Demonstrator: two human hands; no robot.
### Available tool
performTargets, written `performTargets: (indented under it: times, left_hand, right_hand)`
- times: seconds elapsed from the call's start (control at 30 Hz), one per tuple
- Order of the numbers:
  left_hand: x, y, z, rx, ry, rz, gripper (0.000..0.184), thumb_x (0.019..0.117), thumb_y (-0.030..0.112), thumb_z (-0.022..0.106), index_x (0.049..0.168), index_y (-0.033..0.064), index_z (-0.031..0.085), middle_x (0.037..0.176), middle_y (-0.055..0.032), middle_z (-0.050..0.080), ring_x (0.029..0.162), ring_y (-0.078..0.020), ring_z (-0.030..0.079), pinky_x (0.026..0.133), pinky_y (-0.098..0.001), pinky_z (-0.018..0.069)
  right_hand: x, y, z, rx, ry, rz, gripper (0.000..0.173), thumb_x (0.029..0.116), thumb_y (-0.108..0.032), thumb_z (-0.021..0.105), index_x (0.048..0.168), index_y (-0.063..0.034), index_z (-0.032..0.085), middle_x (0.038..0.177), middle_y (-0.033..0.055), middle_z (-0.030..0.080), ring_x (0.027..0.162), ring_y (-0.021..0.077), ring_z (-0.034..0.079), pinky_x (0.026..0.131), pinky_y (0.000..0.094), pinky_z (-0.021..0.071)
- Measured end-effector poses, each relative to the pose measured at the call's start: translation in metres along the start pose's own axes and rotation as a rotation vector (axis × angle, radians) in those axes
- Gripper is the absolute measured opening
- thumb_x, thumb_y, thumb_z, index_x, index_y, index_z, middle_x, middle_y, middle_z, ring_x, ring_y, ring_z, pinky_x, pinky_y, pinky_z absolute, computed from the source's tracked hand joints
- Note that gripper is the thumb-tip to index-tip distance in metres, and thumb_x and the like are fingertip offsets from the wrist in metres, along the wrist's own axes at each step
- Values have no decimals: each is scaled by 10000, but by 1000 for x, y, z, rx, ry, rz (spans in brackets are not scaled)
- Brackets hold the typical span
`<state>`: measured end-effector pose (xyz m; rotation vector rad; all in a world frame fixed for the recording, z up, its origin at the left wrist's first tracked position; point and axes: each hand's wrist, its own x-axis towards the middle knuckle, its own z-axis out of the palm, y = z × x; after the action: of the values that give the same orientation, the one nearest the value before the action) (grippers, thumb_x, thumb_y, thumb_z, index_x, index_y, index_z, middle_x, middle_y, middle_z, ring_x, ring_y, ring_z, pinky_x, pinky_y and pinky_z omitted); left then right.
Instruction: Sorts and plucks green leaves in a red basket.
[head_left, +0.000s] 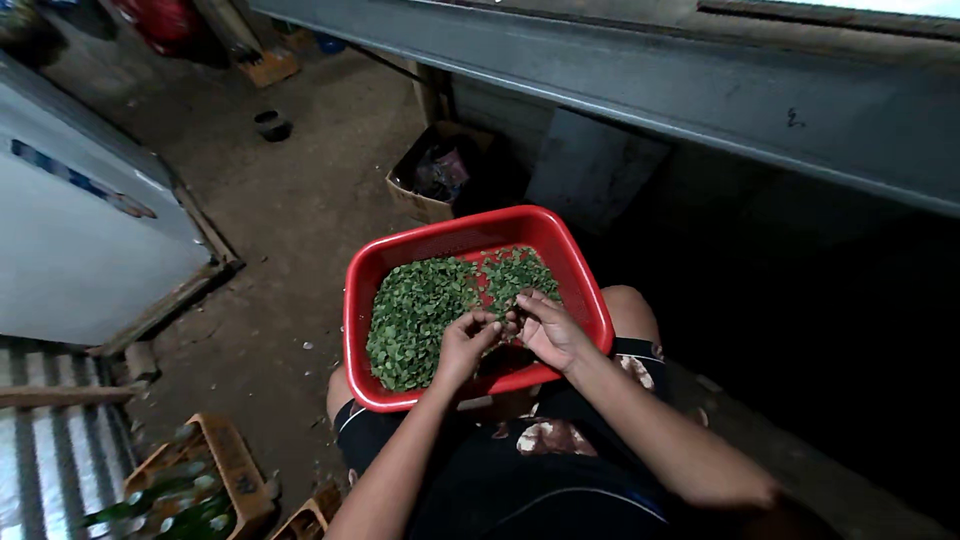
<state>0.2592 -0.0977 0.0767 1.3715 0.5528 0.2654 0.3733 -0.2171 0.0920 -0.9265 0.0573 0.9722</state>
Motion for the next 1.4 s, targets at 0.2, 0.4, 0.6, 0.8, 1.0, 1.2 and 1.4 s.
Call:
performTargets:
  times: [0.2,0.4,0.6,0.8,1.0,1.2,1.4]
  left_hand:
    - [-8,9,-5,-84,49,-2,80,964,-38,611,1035,-43,647,873,-40,699,773,-104,692,766,-275,604]
    - [-14,13,-14,-90,53,45,89,968,-38,586,1025,-25,652,878,-35,698,790,-107,692,773,-272,601]
    - [-31,14,-34,-49,92,117,99,959,-16,587,1021,-8,662,884,-27,713,805,-112,702,783,-282,605]
    - [-48,17,-43,-53,122,133,97,946,-25,594,992,11,671,870,-5,717,804,-97,708,787,-273,609]
    - [-53,18,-43,-53,87,103,91,949,-30,597,992,5,669,867,-7,712,797,-98,705,780,-272,608]
    - [-52,16,-42,11,33,83,79,946,0,627,1004,-4,681,881,-9,711,813,-99,705,805,-287,610]
    - [-55,17,-48,18,23,74,109,929,3,662,1037,-6,679,901,-7,715,808,-82,699,786,-262,602]
  right_hand:
    - [1,1,-2,7,-25,12,153,1086,-60,392,1020,-64,530,875,55,655,725,126,655,709,267,575]
    - [-1,-2,3,-11,-25,30,139,1091,-84,406,1102,-48,540,920,60,648,749,144,670,724,287,590]
    - [-2,0,5,-159,-130,-30,148,1072,-35,406,1082,-32,554,921,49,658,797,147,686,791,307,596]
    - [-1,-8,8,-216,-151,-123,178,1067,-37,386,1057,-39,564,885,33,676,784,137,695,795,308,602]
    - [25,-38,-27,-1533,-110,-378,477,986,-237,679,1408,-34,587,1512,234,473,1422,430,414,1144,657,309]
    - [-4,-9,3,-1020,-600,-430,377,991,-192,610,1299,25,634,1279,119,664,1189,126,622,1044,305,501]
    - [-8,18,20,-900,-543,-361,147,959,-82,642,1050,13,708,1015,36,678,885,6,635,819,174,541]
